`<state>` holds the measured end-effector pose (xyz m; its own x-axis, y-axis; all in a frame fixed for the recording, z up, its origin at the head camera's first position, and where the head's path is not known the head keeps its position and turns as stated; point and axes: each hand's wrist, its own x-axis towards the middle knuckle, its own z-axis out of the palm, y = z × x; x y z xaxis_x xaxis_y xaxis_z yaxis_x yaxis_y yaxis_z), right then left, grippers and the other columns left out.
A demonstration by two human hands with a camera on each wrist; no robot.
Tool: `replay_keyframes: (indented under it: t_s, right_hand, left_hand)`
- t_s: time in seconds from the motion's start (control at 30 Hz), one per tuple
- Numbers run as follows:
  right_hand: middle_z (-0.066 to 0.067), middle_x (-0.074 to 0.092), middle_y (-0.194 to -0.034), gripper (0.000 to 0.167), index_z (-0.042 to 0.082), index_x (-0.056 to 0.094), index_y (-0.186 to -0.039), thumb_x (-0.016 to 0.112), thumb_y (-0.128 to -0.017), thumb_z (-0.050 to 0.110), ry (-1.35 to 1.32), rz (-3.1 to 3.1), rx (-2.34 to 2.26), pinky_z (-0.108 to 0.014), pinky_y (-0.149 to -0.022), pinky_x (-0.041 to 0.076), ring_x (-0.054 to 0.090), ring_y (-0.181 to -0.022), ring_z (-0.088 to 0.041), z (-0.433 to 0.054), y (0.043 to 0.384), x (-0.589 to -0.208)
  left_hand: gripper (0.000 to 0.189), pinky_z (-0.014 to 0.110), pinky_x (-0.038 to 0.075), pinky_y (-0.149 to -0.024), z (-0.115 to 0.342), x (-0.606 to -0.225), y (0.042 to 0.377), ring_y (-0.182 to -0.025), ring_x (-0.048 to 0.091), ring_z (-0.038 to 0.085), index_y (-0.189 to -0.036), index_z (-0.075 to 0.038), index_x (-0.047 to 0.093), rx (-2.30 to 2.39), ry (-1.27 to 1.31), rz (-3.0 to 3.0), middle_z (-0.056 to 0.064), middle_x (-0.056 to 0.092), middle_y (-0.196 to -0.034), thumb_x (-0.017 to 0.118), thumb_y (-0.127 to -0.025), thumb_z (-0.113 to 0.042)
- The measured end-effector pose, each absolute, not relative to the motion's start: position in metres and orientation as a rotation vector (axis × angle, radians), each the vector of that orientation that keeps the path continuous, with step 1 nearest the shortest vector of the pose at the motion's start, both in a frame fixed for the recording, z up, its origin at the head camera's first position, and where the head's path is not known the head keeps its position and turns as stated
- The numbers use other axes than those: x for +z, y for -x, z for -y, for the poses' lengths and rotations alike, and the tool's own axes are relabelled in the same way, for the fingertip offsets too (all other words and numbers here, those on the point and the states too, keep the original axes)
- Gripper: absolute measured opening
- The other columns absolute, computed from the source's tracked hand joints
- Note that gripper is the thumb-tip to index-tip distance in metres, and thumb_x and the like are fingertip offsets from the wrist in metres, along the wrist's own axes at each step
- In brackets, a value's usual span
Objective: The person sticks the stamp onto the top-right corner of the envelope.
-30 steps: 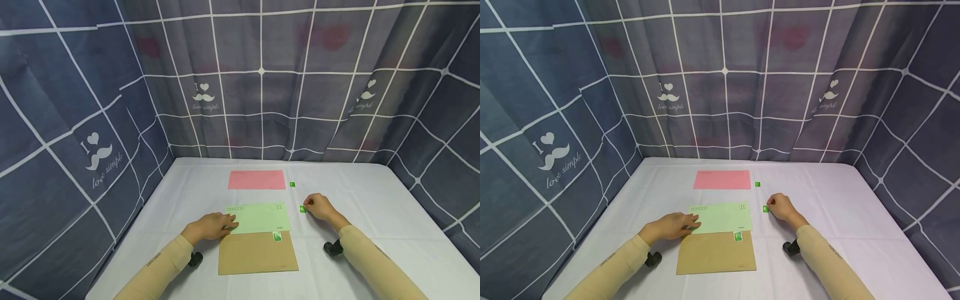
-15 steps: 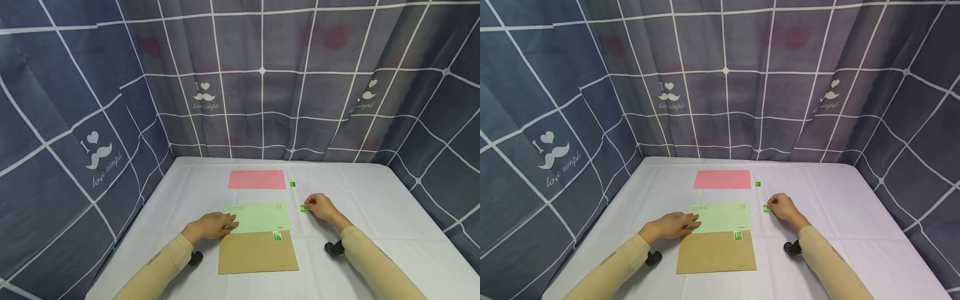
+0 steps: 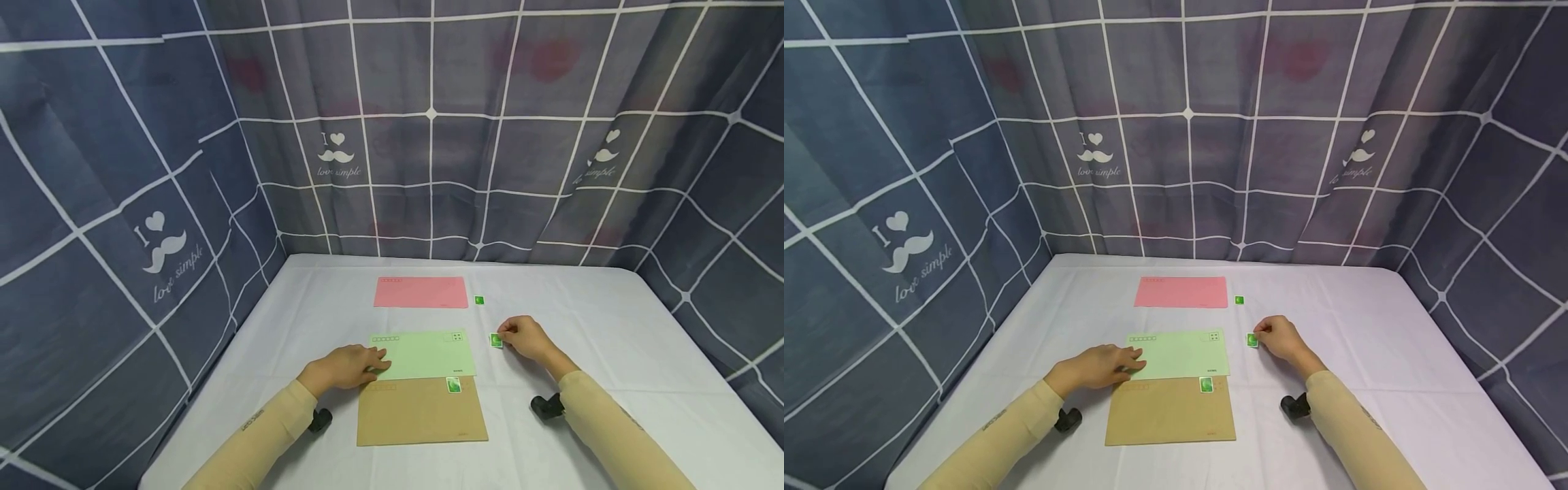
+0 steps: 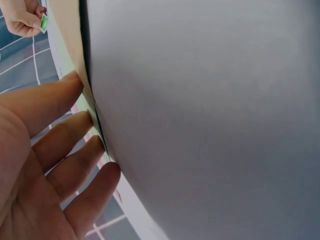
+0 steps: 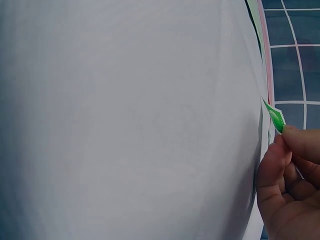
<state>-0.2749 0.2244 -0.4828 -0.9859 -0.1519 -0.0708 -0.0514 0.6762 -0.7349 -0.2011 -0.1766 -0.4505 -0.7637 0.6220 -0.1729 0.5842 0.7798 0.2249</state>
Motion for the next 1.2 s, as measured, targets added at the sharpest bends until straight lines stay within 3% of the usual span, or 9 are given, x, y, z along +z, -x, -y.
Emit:
replay_keyframes:
  t_s: [1.2]
  right_hand:
    - [-0.007,0.067,-0.080,0.012,-0.007,0.069,-0.099,0.063,-0.095,0.002,0.229,-2.650,-1.458,-0.026,-0.059,0.050,0.057,-0.069,-0.016,-0.209,0.274,-0.478]
  left_hand:
    - [0.041,0.045,0.044,-0.114,0.175,-0.448,0.199,-0.139,0.050,0.027,-0.137,-0.021,0.063,0.219,-0.892,-2.739,0.007,0.051,-0.152,0.067,-0.096,-0.019]
